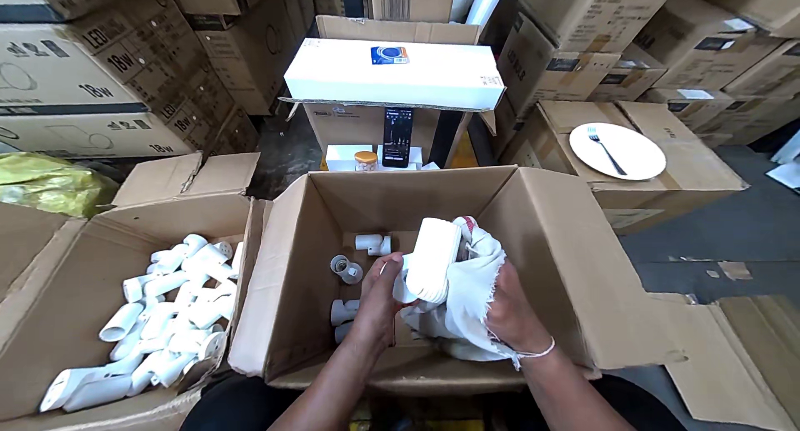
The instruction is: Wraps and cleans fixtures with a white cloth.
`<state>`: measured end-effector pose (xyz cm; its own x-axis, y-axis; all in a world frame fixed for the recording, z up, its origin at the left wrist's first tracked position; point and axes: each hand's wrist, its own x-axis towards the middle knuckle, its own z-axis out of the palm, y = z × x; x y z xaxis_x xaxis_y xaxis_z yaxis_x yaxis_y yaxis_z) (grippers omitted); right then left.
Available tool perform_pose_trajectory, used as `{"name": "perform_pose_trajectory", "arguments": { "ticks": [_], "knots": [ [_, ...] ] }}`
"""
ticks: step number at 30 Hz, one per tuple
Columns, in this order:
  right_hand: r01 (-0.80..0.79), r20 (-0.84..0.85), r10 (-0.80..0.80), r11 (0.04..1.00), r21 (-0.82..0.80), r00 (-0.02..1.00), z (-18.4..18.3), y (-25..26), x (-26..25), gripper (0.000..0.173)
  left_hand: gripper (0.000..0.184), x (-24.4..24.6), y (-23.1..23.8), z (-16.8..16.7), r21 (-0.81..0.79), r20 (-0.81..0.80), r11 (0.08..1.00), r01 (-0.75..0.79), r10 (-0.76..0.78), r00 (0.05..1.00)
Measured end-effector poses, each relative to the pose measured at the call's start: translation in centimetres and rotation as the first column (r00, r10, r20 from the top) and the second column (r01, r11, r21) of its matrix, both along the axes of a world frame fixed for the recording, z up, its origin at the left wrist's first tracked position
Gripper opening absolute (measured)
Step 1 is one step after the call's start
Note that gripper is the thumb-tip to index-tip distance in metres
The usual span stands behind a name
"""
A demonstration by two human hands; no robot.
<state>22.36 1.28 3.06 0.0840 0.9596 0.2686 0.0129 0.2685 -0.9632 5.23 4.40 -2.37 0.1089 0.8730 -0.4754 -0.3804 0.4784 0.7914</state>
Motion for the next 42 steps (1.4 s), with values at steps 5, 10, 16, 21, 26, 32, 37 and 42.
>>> {"name": "perform_pose_trajectory", "arguments": {
  "ticks": [5, 10, 16, 21, 26, 32, 37, 42],
  "knots": [
    [-0.031, -0.029, 0.028, 0.995, -0.094, 0.999, 0.3, 0.1, 0.3, 0.057, 0.04, -0.2, 0.3, -0.6, 0.108, -0.089, 0.994, -0.02, 0.029, 0.996],
    [-0.089, -0.034, 0.083, 0.974, -0.211, 0.996, 0.6, 0.1, 0.1, 0.08, 0.033, 0.0, 0.2, -1.3, 0.237, -0.206, 0.971, 0.001, 0.049, 0.977],
    [-0.075, -0.158, 0.037, 0.968, -0.239, 0.987, 0.1, 0.3, 0.0, 0.094, 0.029, 0.3, -0.5, -1.0, 0.436, -0.343, 0.9, 0.027, 0.138, 0.929],
    [-0.022, -0.232, -0.032, 0.974, -0.227, 0.972, 0.0, -0.1, 0.0, 0.062, 0.027, 0.3, -1.0, -0.8, 0.508, -0.369, 0.859, 0.058, 0.156, 0.916],
    [0.286, 0.018, -0.29, 0.929, -0.235, 0.957, -0.1, 0.0, -0.4, 0.034, 0.028, 0.5, -1.5, -0.8, 0.551, -0.407, 0.827, 0.109, 0.153, 0.901],
    [-0.053, 0.029, 0.059, 0.982, -0.183, 0.998, 0.5, -1.1, -0.1, 0.062, 0.024, -0.2, -0.2, -1.2, 0.382, -0.297, 0.924, 0.027, 0.095, 0.95],
    [0.345, 0.304, -0.312, 0.937, -0.06, 0.9, -0.4, -0.6, -0.8, 0.036, 0.02, -0.1, -0.8, -0.3, 0.491, -0.357, 0.865, 0.104, 0.092, 0.93],
    [0.469, 0.273, -0.413, 0.863, -0.186, 0.869, 0.3, 0.9, 0.4, 0.037, 0.062, 0.4, -0.9, 0.2, 0.549, -0.336, 0.828, 0.115, 0.092, 0.938]
  ]
}}
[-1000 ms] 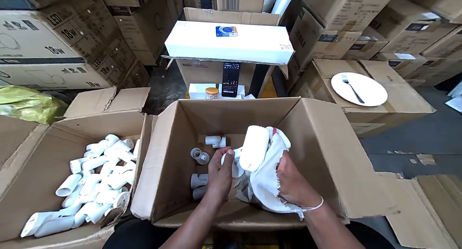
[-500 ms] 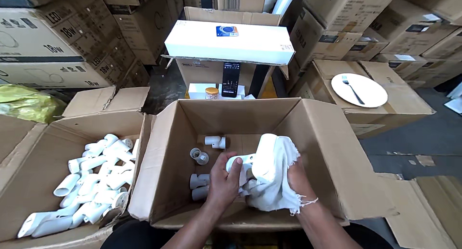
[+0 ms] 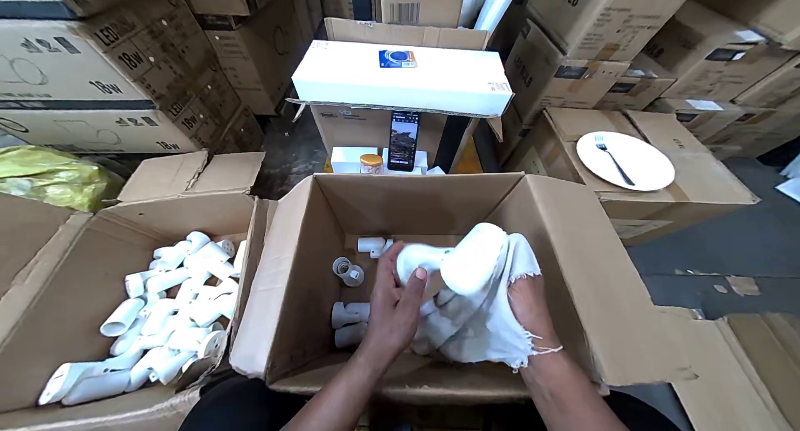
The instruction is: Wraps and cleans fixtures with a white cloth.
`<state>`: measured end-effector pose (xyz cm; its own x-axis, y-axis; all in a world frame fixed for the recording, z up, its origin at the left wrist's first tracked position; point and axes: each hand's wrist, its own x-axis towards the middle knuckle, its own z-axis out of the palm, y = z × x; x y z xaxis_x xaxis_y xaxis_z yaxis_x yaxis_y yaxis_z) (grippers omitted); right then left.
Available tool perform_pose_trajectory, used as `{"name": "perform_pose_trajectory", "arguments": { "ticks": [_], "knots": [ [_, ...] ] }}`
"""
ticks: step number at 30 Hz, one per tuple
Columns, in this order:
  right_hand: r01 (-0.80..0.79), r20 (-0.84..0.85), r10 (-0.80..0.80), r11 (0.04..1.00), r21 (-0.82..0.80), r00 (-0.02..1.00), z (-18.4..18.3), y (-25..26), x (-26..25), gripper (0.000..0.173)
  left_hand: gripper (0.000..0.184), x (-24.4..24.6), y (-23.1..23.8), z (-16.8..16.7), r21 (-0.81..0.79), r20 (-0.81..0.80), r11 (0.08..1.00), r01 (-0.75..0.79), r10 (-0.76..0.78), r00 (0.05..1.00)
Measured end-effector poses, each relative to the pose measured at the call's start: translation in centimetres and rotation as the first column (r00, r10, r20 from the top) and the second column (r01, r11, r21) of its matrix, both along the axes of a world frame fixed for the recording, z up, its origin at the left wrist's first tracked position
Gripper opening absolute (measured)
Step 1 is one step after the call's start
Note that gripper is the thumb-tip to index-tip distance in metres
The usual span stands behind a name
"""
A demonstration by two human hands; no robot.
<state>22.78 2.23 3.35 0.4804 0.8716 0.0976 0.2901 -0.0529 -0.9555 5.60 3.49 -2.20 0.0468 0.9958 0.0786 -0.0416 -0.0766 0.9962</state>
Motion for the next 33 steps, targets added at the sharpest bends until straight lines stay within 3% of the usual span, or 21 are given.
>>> {"name": "perform_pose_trajectory", "arguments": {
  "ticks": [2, 4, 6, 7, 9, 11, 15, 18, 20, 22, 24, 26, 30, 32, 33],
  "knots": [
    [0.024, -0.152, -0.009, 0.996, 0.091, 0.988, -0.2, 0.0, -0.3, 0.029, 0.058, 0.0, -0.2, -0.6, 0.071, -0.027, 0.992, -0.104, 0.106, 0.994],
    [0.086, -0.335, -0.015, 0.977, 0.197, 0.942, -1.0, 0.6, -0.6, 0.02, 0.028, 0.2, -1.5, -0.8, 0.138, -0.055, 0.99, -0.03, 0.038, 0.998],
    [0.126, -0.387, -0.046, 0.975, 0.183, 0.921, -1.3, 0.8, -0.9, 0.021, 0.022, 0.5, -2.8, -0.8, 0.096, -0.188, 0.939, 0.33, -0.309, 0.932],
    [0.12, -0.398, -0.048, 0.98, 0.16, 0.916, -1.4, 0.8, -1.1, 0.024, 0.027, 0.8, -3.0, -0.9, 0.023, -0.257, 0.853, 0.522, -0.499, 0.827],
    [0.09, -0.458, -0.009, 0.984, 0.156, 0.889, -1.9, 0.7, -1.6, 0.031, 0.036, 1.6, -2.9, -1.5, -0.092, -0.324, 0.69, 0.718, -0.702, 0.634],
    [0.066, -0.479, 0.03, 0.981, 0.184, 0.877, -2.4, 0.1, -2.5, 0.033, 0.04, 2.1, -2.6, -2.2, -0.216, -0.335, 0.651, 0.727, -0.749, 0.571],
    [0.084, -0.35, 0.034, 0.945, 0.317, 0.936, -1.8, -0.8, -3.4, 0.024, 0.052, 2.1, -1.5, -2.8, -0.441, -0.403, 0.644, 0.625, -0.765, 0.503],
    [0.108, -0.318, 0.038, 0.896, 0.43, 0.947, -1.6, -0.4, -3.3, 0.024, 0.034, 2.0, -2.1, -2.3, -0.288, -0.28, 0.499, 0.817, -0.86, 0.426],
    [0.132, -0.301, 0.01, 0.884, 0.448, 0.953, -1.5, 0.0, -3.0, 0.022, 0.024, 2.4, -2.8, -1.9, -0.101, -0.155, 0.497, 0.862, -0.864, 0.48],
    [0.175, -0.264, -0.059, 0.882, 0.438, 0.963, -1.0, 0.5, -2.6, 0.02, 0.027, 2.8, -3.2, -1.6, -0.042, -0.101, 0.565, 0.824, -0.823, 0.559],
    [0.21, -0.255, -0.1, 0.869, 0.449, 0.962, -0.6, 0.5, -2.1, 0.021, 0.048, 3.2, -3.3, -1.6, -0.139, -0.083, 0.608, 0.781, -0.793, 0.603],
    [0.232, -0.285, -0.104, 0.856, 0.461, 0.953, -0.1, 0.4, -2.2, 0.024, 0.064, 3.6, -3.1, -2.0, -0.289, -0.165, 0.638, 0.713, -0.767, 0.62],
    [0.213, -0.265, -0.077, 0.816, 0.538, 0.961, -0.1, -0.1, -2.3, 0.023, 0.032, 3.6, -2.5, -1.9, -0.333, -0.438, 0.795, 0.506, -0.606, 0.664],
    [0.201, -0.214, -0.085, 0.767, 0.609, 0.973, -0.2, -0.1, -1.9, 0.022, 0.03, 3.1, -1.6, -1.5, -0.345, -0.375, 0.889, 0.3, -0.423, 0.825],
    [0.196, -0.188, -0.097, 0.748, 0.634, 0.977, -0.1, -0.1, -1.7, 0.021, 0.026, 3.0, -1.0, -1.3, -0.357, -0.257, 0.914, 0.193, -0.295, 0.92]
  ]
}}
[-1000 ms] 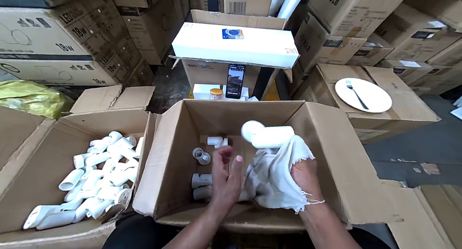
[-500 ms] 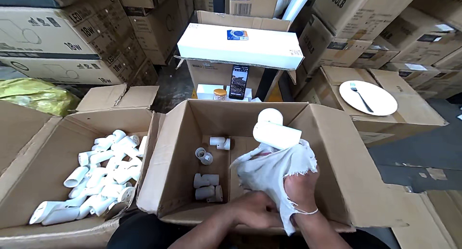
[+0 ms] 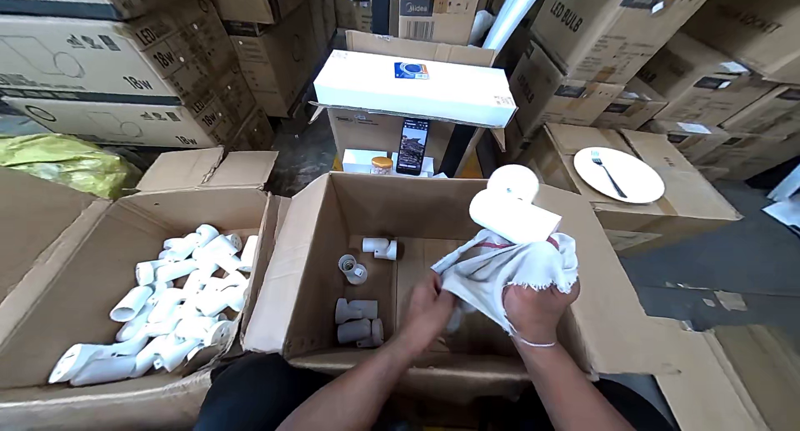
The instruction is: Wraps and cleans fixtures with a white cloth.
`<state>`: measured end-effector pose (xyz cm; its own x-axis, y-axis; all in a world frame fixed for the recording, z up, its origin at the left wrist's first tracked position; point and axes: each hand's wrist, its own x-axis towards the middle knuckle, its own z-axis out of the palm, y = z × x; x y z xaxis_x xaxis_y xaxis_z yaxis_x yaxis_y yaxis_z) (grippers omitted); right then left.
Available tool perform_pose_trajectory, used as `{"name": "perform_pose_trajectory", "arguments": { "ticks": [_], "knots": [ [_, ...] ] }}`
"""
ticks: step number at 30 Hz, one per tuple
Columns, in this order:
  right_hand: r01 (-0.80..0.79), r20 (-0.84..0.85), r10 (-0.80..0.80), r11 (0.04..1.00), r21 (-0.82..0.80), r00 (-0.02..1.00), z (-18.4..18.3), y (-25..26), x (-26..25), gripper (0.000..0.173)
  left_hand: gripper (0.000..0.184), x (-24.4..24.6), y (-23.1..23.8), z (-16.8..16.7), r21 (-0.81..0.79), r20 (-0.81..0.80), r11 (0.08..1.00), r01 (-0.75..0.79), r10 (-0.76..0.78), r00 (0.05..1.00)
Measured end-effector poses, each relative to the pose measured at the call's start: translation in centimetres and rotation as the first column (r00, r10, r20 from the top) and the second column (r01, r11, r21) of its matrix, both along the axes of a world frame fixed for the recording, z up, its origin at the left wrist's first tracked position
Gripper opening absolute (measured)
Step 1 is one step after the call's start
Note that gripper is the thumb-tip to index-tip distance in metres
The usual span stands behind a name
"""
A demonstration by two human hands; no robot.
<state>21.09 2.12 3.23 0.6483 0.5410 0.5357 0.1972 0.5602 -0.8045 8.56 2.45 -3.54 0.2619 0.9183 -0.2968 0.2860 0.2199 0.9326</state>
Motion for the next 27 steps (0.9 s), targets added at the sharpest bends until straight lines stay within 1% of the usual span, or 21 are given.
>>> {"name": "perform_pose_trajectory", "arguments": {
  "ticks": [1, 2, 3, 4, 5, 6, 8, 9, 10, 12, 14, 15, 17, 18, 20, 21, 22, 24, 25, 26, 27],
  "knots": [
    [0.022, 0.018, -0.022, 1.0, 0.015, 1.0, 0.2, -0.2, 0.2, 0.021, 0.024, -0.2, 0.4, 0.5, -0.077, 0.165, 0.985, -0.156, 0.167, 0.972],
    [0.057, 0.019, -0.057, 0.998, 0.009, 0.998, 0.6, -0.4, 0.2, 0.02, 0.026, -0.5, 0.6, 1.3, -0.175, 0.324, 0.947, -0.269, 0.314, 0.892],
    [0.09, 0.017, -0.09, 0.996, -0.003, 0.996, 1.0, -0.6, 0.3, 0.021, 0.027, -0.7, 0.6, 2.1, -0.235, 0.472, 0.911, -0.339, 0.412, 0.78],
    [0.113, 0.012, -0.113, 0.993, -0.019, 0.993, 1.3, -0.8, 0.3, 0.022, 0.026, -0.9, 0.2, 2.6, -0.238, 0.593, 0.892, -0.385, 0.448, 0.669],
    [0.122, -0.008, -0.122, 0.992, -0.03, 0.992, 1.6, -1.1, 0.3, 0.024, 0.021, -1.0, -0.5, 3.1, -0.181, 0.675, 0.894, -0.41, 0.416, 0.609],
    [0.123, -0.031, -0.125, 0.991, -0.049, 0.992, 2.0, -1.5, 0.0, 0.026, 0.03, -1.2, -1.3, 3.2, -0.085, 0.717, 0.9, -0.427, 0.353, 0.601],
    [0.094, -0.056, -0.101, 0.99, -0.101, 0.993, 2.9, -2.4, -0.8, 0.03, 0.071, -1.8, -2.8, 3.7, 0.112, 0.705, 0.895, -0.432, 0.235, 0.669],
    [0.07, -0.041, -0.076, 0.988, -0.139, 0.996, 3.2, -3.0, -1.3, 0.031, 0.078, -2.0, -3.2, 4.1, 0.156, 0.718, 0.887, -0.435, 0.2, 0.667],
    [0.053, -0.011, -0.056, 0.983, -0.173, 0.998, 3.3, -3.5, -1.9, 0.032, 0.073, -2.2, -3.2, 4.6, 0.15, 0.747, 0.889, -0.432, 0.184, 0.638],
    [0.038, 0.093, -0.015, 0.966, -0.254, 0.996, 2.4, -4.7, -3.0, 0.036, 0.061, -2.5, -2.9, 5.8, 0.114, 0.775, 0.885, -0.452, 0.206, 0.598],
    [0.023, 0.162, 0.03, 0.95, -0.31, 0.986, 0.3, -5.7, -3.7, 0.038, 0.054, -2.9, -2.2, 6.5, 0.157, 0.748, 0.872, -0.464, 0.202, 0.632],
    [-0.002, 0.176, 0.057, 0.955, -0.296, 0.983, -0.8, -6.0, -4.0, 0.037, 0.05, -3.4, -2.0, 6.6, 0.163, 0.735, 0.893, -0.42, 0.174, 0.655],
    [-0.125, 0.125, 0.156, 0.966, -0.224, 0.98, -2.4, -6.3, -4.6, 0.036, 0.038, -4.2, -1.9, 6.8, 0.11, 0.717, 0.945, -0.308, 0.139, 0.683],
    [-0.148, 0.093, 0.169, 0.968, -0.203, 0.981, -2.9, -6.4, -4.8, 0.036, 0.034, -4.6, -1.8, 6.8, 0.086, 0.711, 0.964, -0.252, 0.117, 0.693],
    [-0.122, 0.034, 0.132, 0.97, -0.21, 0.991, -3.3, -6.4, -4.9, 0.035, 0.028, -5.2, -1.7, 6.7, 0.049, 0.693, 0.982, -0.18, 0.096, 0.715],
    [-0.087, 0.008, 0.091, 0.968, -0.236, 0.996, -2.9, -6.3, -4.9, 0.034, 0.029, -5.1, -2.0, 6.6, 0.031, 0.691, 0.982, -0.186, 0.113, 0.713],
    [-0.034, 0.013, 0.039, 0.966, -0.255, 0.999, -2.4, -6.1, -5.0, 0.033, 0.032, -4.8, -2.3, 6.4, -0.008, 0.71, 0.976, -0.219, 0.159, 0.686],
    [0.119, 0.102, -0.096, 0.961, -0.248, 0.99, -1.1, -5.3, -5.1, 0.039, 0.038, -3.8, -2.6, 6.0, -0.194, 0.746, 0.945, -0.263, 0.316, 0.586],
    [0.202, 0.148, -0.171, 0.953, -0.228, 0.974, 0.0, -4.8, -5.3, 0.042, 0.04, -3.5, -2.4, 5.9, -0.303, 0.715, 0.914, -0.268, 0.404, 0.57],
    [0.255, 0.156, -0.226, 0.946, -0.201, 0.962, 1.2, -4.2, -5.6, 0.044, 0.04, -3.2, -1.9, 5.7, -0.397, 0.666, 0.877, -0.27, 0.477, 0.574],
    [0.275, 0.125, -0.256, 0.946, -0.172, 0.958, 2.4, -3.6, -5.7, 0.045, 0.039, -3.2, -1.5, 5.6, -0.453, 0.627, 0.848, -0.276, 0.523, 0.577]
  ]
}}
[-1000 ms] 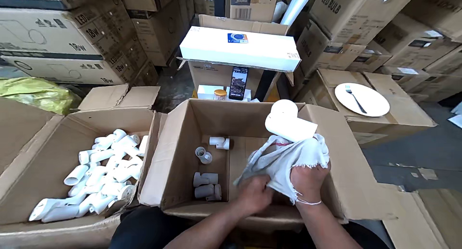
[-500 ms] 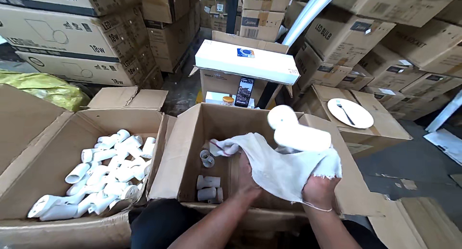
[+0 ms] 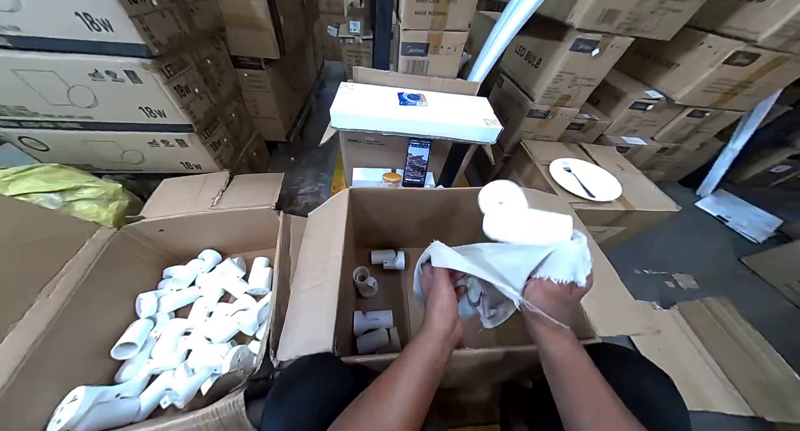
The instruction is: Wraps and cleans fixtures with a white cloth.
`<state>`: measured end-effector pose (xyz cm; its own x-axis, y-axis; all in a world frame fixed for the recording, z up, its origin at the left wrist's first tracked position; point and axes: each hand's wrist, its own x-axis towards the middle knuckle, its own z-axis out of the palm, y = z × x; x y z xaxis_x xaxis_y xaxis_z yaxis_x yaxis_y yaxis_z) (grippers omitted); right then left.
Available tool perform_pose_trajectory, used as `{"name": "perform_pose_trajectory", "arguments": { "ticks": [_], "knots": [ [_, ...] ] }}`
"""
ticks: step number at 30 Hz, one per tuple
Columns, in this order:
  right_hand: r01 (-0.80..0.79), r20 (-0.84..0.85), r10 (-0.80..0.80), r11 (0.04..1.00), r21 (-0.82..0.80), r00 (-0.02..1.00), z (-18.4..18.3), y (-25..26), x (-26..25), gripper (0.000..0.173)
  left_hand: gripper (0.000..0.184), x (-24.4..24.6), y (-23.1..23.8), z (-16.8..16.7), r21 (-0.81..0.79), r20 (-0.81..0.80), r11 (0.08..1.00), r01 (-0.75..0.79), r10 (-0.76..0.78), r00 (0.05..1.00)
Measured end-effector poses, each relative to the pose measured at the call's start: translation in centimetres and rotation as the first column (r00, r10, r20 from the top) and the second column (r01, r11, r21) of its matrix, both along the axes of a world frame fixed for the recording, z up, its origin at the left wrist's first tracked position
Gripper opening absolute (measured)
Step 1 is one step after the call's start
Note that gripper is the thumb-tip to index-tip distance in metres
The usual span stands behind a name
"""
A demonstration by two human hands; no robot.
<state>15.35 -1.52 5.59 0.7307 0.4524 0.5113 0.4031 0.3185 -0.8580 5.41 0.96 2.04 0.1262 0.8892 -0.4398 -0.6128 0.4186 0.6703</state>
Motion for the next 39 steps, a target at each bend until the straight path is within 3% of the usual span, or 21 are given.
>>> {"name": "perform_pose_trajectory", "arguments": {
  "ticks": [2, 4, 6, 7, 8, 9, 11, 12, 14, 17, 21, 24, 27, 32, 35, 39],
  "knots": [
    [0.02, -0.078, -0.013, 0.996, 0.087, 0.997, 2.0, 1.2, 0.0, 0.044, 0.036, -0.2, 0.7, 0.2, 0.019, 0.008, 0.997, -0.08, 0.08, 0.997],
    [0.062, -0.041, -0.06, 0.998, 0.034, 0.997, 3.4, 1.1, 0.3, 0.046, 0.054, -1.0, 0.7, 0.8, 0.278, 0.012, 0.929, -0.244, 0.251, 0.968],
    [0.115, -0.009, -0.116, 0.991, -0.07, 0.993, 4.9, 0.0, 0.8, 0.047, 0.087, -1.9, 0.6, 1.3, 0.629, -0.044, 0.71, -0.316, 0.438, 0.898],
    [0.131, -0.029, -0.134, 0.987, -0.091, 0.991, 5.8, -0.6, 1.0, 0.048, 0.098, -2.2, 0.7, 0.7, 0.724, -0.082, 0.621, -0.301, 0.511, 0.856],
    [0.132, -0.059, -0.137, 0.988, -0.079, 0.989, 6.5, -1.1, 1.5, 0.046, 0.1, -2.4, 0.9, -0.1, 0.716, -0.103, 0.632, -0.295, 0.514, 0.851],
    [0.134, -0.078, -0.135, 0.991, -0.025, 0.988, 6.8, -1.4, 2.3, 0.043, 0.089, -2.7, 1.1, -0.9, 0.603, -0.091, 0.735, -0.309, 0.448, 0.889],
    [0.113, -0.078, -0.105, 0.988, 0.101, 0.991, 7.1, -1.7, 4.4, 0.038, 0.046, -3.3, 2.9, -2.0, 0.135, 0.047, 0.933, -0.335, 0.332, 0.942],
    [0.088, -0.071, -0.079, 0.986, 0.139, 0.994, 7.1, -2.0, 5.4, 0.037, 0.046, -3.8, 4.2, -2.0, -0.091, 0.127, 0.947, -0.309, 0.319, 0.939],
    [0.077, -0.07, -0.065, 0.982, 0.174, 0.995, 6.7, -3.1, 7.2, 0.036, 0.073, -5.0, 5.8, -1.5, -0.232, 0.256, 0.927, -0.294, 0.35, 0.901],
    [0.12, -0.057, -0.113, 0.982, 0.148, 0.992, 6.0, -5.2, 9.5, 0.038, 0.086, -6.3, 7.1, -0.3, -0.152, 0.392, 0.942, -0.299, 0.335, 0.857],
    [0.169, -0.083, -0.161, 0.98, 0.102, 0.983, 6.2, -7.0, 11.8, 0.034, 0.039, -5.6, 7.9, -0.1, -0.102, 0.222, 0.91, -0.401, 0.414, 0.883],
    [0.256, -0.039, -0.254, 0.965, 0.06, 0.967, 6.2, -7.7, 12.3, 0.038, 0.036, -5.9, 8.2, -0.5, -0.102, 0.123, 0.878, -0.468, 0.478, 0.87],
    [0.295, -0.066, -0.293, 0.955, 0.03, 0.954, 7.2, -8.3, 12.5, 0.041, 0.042, -7.2, 9.1, -1.3, -0.133, 0.184, 0.863, -0.488, 0.505, 0.843],
    [0.046, -0.192, -0.017, 0.988, 0.149, 0.981, 6.7, -7.7, 14.0, 0.041, 0.034, -6.8, 8.4, -0.1, 0.0, 0.089, 0.898, -0.439, 0.437, 0.895],
    [-0.125, -0.241, 0.151, 0.985, 0.117, 0.959, 6.3, -6.3, 13.7, 0.042, 0.035, -6.8, 7.3, 1.9, 0.152, 0.042, 0.92, -0.361, 0.359, 0.932],
    [-0.417, -0.264, 0.407, 0.909, 0.021, 0.874, 7.0, -3.0, 12.9, 0.037, 0.036, -6.2, 4.9, 2.5, 0.34, 0.006, 0.939, -0.053, 0.054, 0.999]
  ]
}}
